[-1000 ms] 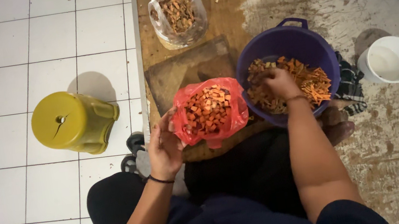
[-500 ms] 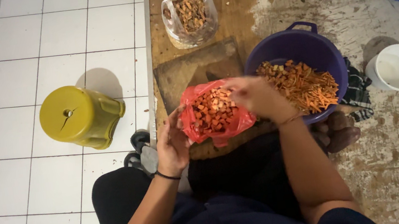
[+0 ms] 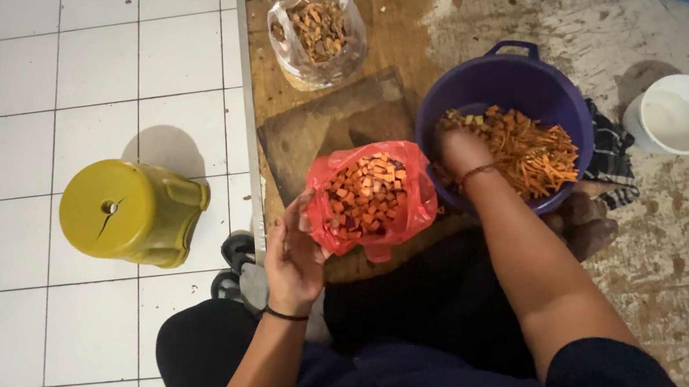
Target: The person transfers chopped orange vegetables from a purple bowl into a red plastic bag by hand. The person repeatedly scoops handfuls from the bowl and places them into the bag, which gradually fills.
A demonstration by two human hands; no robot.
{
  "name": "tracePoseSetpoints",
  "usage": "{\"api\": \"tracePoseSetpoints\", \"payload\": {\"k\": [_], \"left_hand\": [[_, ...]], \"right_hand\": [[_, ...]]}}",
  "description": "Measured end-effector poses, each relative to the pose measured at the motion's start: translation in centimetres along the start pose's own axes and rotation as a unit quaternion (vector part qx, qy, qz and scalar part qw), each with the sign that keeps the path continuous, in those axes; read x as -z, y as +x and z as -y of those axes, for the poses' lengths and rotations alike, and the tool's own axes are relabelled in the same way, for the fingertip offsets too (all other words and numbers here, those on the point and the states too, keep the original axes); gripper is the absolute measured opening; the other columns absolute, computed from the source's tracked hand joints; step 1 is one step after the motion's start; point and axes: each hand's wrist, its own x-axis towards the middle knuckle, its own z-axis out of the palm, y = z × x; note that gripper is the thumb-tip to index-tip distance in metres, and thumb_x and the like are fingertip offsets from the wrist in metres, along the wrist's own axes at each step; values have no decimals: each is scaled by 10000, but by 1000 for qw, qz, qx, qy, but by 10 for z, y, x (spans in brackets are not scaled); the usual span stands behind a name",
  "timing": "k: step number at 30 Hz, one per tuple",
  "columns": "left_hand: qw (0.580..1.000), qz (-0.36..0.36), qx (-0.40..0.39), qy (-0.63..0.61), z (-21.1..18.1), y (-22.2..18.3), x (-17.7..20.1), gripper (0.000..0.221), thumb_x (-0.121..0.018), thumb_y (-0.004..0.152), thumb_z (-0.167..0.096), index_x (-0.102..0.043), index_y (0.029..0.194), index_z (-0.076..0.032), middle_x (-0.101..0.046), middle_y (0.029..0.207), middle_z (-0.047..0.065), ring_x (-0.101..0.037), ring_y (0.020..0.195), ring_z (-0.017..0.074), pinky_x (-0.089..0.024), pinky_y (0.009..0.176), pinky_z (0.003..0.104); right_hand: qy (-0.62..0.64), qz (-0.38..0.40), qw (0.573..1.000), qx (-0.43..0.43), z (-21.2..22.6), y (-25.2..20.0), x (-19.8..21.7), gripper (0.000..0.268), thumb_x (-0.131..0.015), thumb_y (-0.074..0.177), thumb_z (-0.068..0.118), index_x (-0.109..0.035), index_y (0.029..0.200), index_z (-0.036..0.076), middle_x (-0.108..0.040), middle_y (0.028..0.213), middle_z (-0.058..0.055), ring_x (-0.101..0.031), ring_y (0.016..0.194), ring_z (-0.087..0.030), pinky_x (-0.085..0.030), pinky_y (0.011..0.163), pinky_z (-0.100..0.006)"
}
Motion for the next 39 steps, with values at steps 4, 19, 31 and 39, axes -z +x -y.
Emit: {"api": "tracePoseSetpoints", "payload": {"k": [4,19,31,39], "left_hand": [[1000,7,16,-14,-1,5,0,626,-451,1039,-475,-468,1495,-46,-468,1554,82,-555,1297,255,-541,962,408],[1000,7,12,-18,1,-3,3,601,-468,1036,-468,-475,1482,-66,-484,1529,79,-554,1292,236,-542,971,402],[1000,-1,6,-14,5,-2,2,597,-458,1041,-468,-478,1479,-63,-479,1532,77,-551,1286,238,-534,964,424],[1000,11,1,-16,0,1,0,622,-463,1031,-481,-463,1480,-50,-462,1548,95,-529,1354,250,-524,1022,450]], "right_hand": [[20,18,1000,-14,-1,4,4,273,-584,949,173,-686,1176,61,-703,1143,-266,-694,1002,-448,-554,859,-542],[658,52,746,-93,-6,-45,103,207,-681,896,118,-650,1097,78,-725,968,-35,-701,870,-168,-571,707,-314],[374,20,906,197,159,-109,186,269,-743,856,117,-719,1113,44,-770,1029,-90,-759,901,-169,-608,803,-307],[146,-55,988,0,22,-14,118,339,-769,874,325,-745,1105,77,-753,1003,-198,-720,920,-361,-568,795,-456]]}}
